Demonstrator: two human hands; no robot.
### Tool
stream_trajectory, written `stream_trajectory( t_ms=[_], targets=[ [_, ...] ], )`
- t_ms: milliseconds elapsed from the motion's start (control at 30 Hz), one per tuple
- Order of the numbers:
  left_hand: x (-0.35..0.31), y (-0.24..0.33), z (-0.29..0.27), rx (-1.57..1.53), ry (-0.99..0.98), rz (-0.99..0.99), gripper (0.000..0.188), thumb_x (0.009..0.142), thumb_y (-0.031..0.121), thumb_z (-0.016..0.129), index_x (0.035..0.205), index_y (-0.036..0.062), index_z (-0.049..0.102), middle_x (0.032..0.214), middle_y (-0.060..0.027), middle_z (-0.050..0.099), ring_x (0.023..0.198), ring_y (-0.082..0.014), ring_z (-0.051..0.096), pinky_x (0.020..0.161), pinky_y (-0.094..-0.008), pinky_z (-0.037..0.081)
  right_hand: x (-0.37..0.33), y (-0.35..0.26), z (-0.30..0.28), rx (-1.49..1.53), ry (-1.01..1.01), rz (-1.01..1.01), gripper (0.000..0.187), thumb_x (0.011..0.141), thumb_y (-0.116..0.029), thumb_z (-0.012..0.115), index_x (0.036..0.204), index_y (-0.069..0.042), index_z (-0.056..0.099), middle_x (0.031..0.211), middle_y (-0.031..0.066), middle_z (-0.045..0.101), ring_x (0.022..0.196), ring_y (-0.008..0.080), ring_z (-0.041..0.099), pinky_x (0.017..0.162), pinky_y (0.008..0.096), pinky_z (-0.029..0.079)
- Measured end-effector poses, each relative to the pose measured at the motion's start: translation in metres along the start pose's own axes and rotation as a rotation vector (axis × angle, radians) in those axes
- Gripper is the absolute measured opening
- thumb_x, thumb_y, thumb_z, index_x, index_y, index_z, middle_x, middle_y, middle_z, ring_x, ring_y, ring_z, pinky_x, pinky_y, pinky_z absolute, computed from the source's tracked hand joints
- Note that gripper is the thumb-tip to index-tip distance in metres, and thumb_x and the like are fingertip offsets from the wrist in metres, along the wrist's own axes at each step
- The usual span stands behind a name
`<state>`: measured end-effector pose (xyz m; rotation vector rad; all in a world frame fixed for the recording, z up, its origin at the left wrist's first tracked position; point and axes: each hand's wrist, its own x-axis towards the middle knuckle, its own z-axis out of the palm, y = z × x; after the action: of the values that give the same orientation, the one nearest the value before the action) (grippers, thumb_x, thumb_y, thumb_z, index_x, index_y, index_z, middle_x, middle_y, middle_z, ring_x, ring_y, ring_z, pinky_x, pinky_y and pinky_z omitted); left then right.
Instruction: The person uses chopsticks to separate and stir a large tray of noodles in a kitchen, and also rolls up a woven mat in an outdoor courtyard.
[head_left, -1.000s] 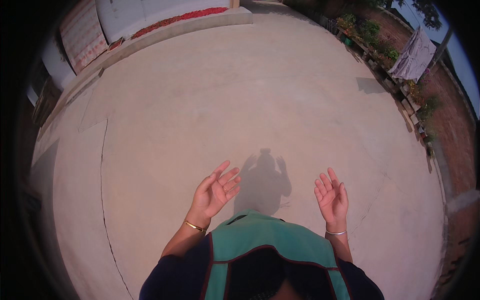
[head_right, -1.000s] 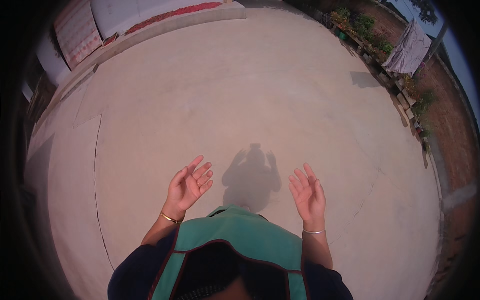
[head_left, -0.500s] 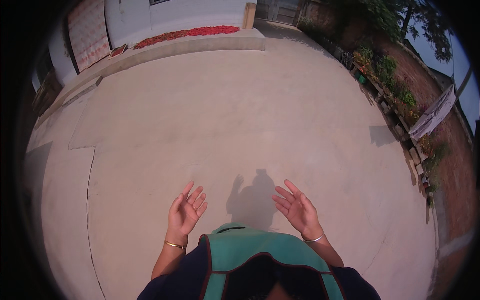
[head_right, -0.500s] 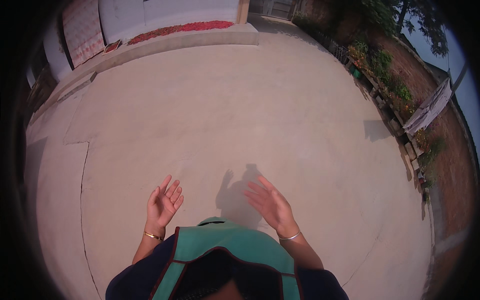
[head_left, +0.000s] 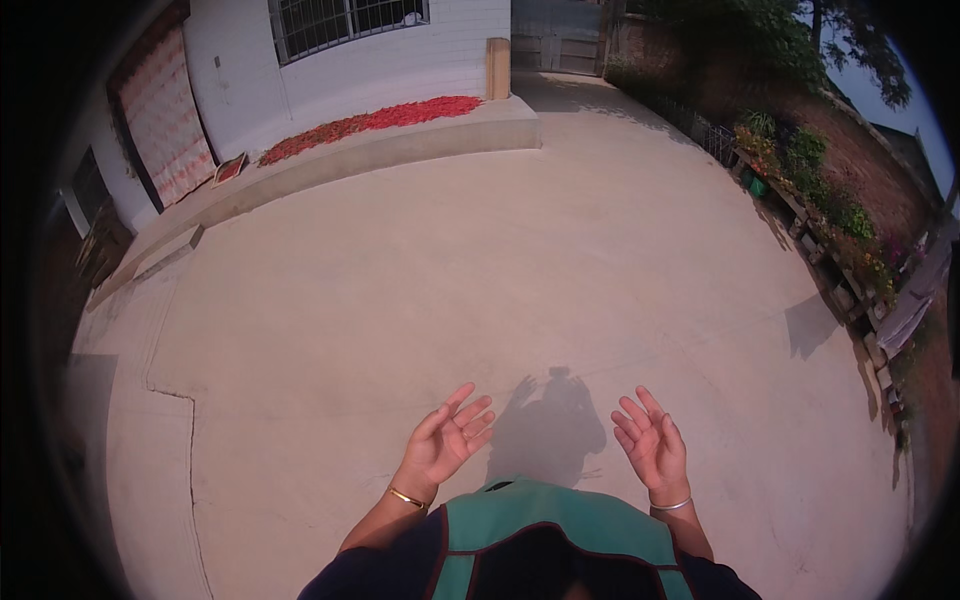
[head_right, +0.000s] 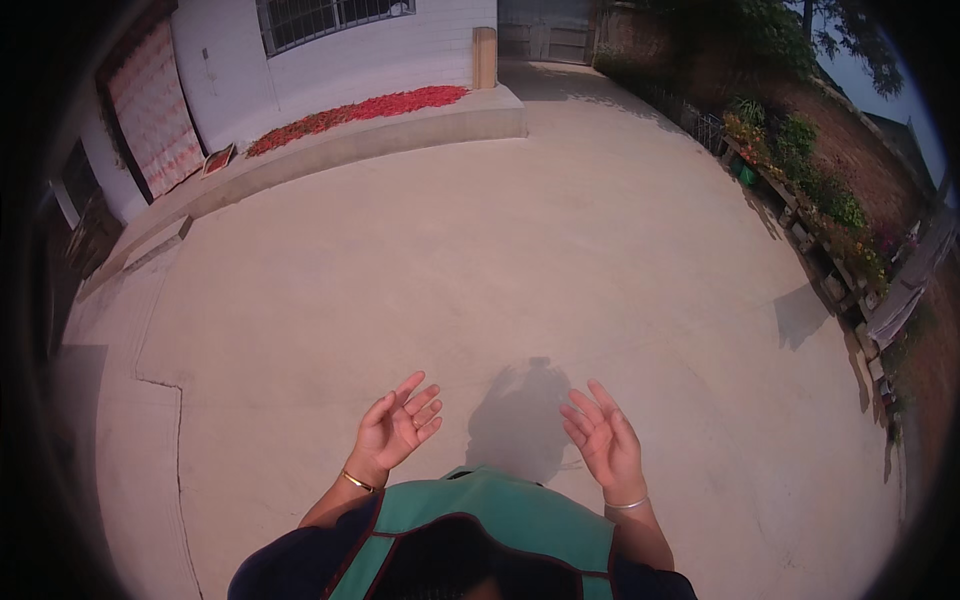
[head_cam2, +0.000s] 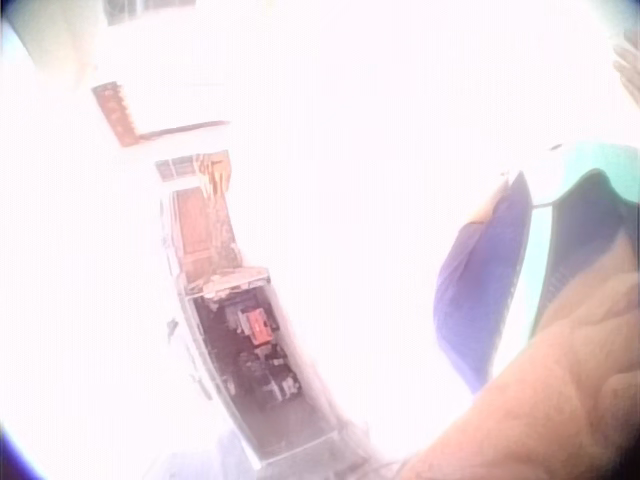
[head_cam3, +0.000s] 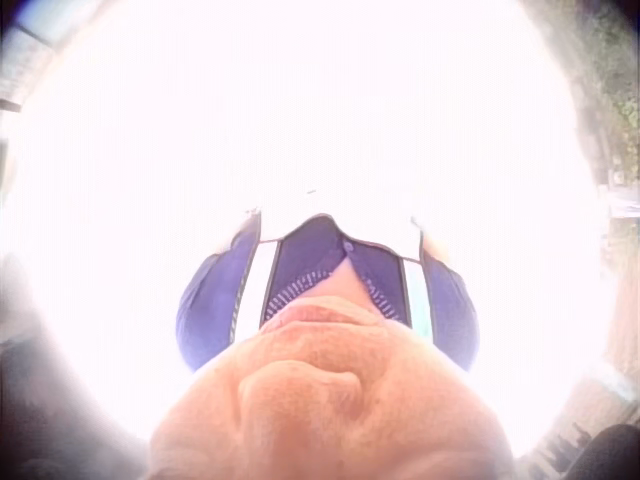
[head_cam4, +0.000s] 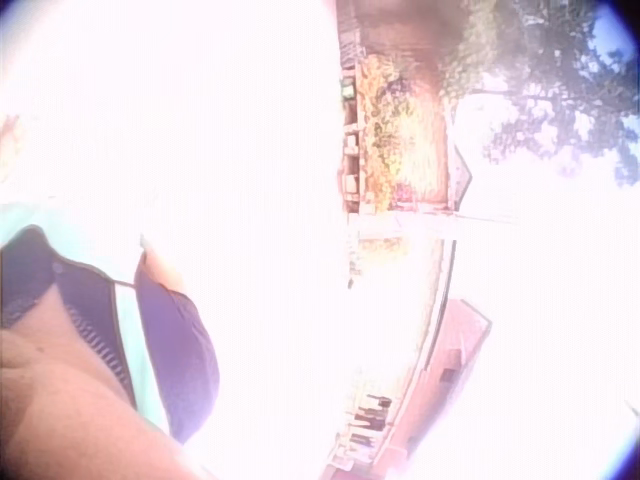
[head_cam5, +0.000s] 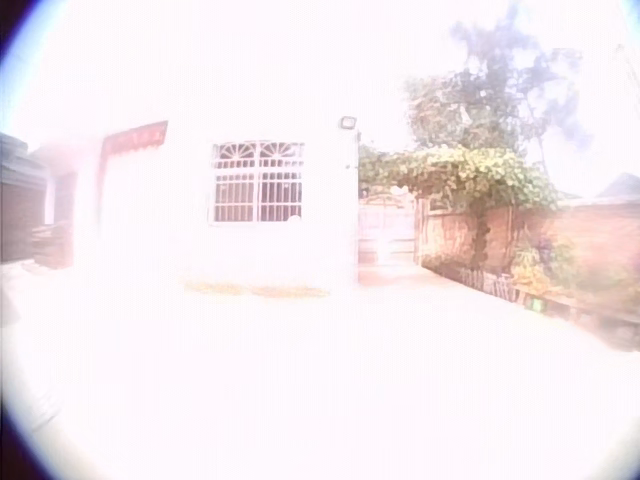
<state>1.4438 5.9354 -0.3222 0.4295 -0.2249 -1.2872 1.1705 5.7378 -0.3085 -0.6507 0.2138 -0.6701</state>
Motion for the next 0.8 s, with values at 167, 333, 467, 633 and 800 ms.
stream_trajectory(
  t_ms=[167, 333, 467, 633, 800],
  targets=[
    [0.126, 0.073, -0.031, -0.019, 0.097, 0.233, 0.051, 0.092, 0.029, 0.05, 0.138, 0.0105, 0.037, 0.132, -0.0172, 0.048, 0.117, -0.0306, 0.052, 0.099, -0.0445, 0.043, 0.214, -0.035, 0.004, -0.128, -0.252, 0.145, 0.059, 0.095, -0.035, 0.047, 0.143, -0.006, 0.028, 0.136, 0.017, 0.045, 0.123, 0.0322, 0.046, 0.101, 0.0401, 0.038],
    [0.267, 0.132, -0.095, -0.053, 0.284, 0.382, 0.049, 0.092, 0.029, 0.05, 0.136, 0.0117, 0.04, 0.13, -0.016, 0.05, 0.115, -0.0293, 0.053, 0.097, -0.0434, 0.044, 0.396, -0.054, -0.032, -0.097, -0.265, 0.135, 0.059, 0.095, -0.035, 0.046, 0.142, -0.004, 0.028, 0.136, 0.0173, 0.045, 0.122, 0.0322, 0.047, 0.101, 0.0402, 0.038],
    [0.446, 0.189, -0.092, -0.022, 0.208, 0.302, 0.049, 0.092, 0.028, 0.051, 0.136, 0.0108, 0.039, 0.13, -0.0161, 0.049, 0.115, -0.0292, 0.053, 0.096, -0.0431, 0.045, 0.515, -0.085, -0.08, -0.087, -0.082, 0.113, 0.059, 0.095, -0.037, 0.046, 0.142, -0.005, 0.028, 0.135, 0.0187, 0.046, 0.121, 0.0328, 0.048, 0.101, 0.0406, 0.041],
    [0.699, 0.24, -0.039, 0.092, -0.033, 0.057, 0.053, 0.092, 0.028, 0.05, 0.139, 0.0083, 0.035, 0.134, -0.0178, 0.045, 0.117, -0.0305, 0.051, 0.097, -0.044, 0.044, 0.644, -0.157, -0.139, -0.043, 0.011, -0.085, 0.06, 0.096, -0.038, 0.045, 0.142, -0.005, 0.028, 0.132, 0.0195, 0.049, 0.119, 0.0338, 0.051, 0.098, 0.0414, 0.045],
    [0.92, 0.261, -0.025, 0.11, -0.242, -0.07, 0.055, 0.092, 0.029, 0.05, 0.14, 0.0085, 0.032, 0.134, -0.0175, 0.046, 0.117, -0.0307, 0.051, 0.1, -0.0436, 0.042, 0.799, -0.204, -0.217, 0.062, 0.117, -0.202, 0.06, 0.095, -0.037, 0.047, 0.142, -0.004, 0.027, 0.133, 0.0195, 0.048, 0.12, 0.0337, 0.049, 0.1, 0.0411, 0.042]
  ],
)
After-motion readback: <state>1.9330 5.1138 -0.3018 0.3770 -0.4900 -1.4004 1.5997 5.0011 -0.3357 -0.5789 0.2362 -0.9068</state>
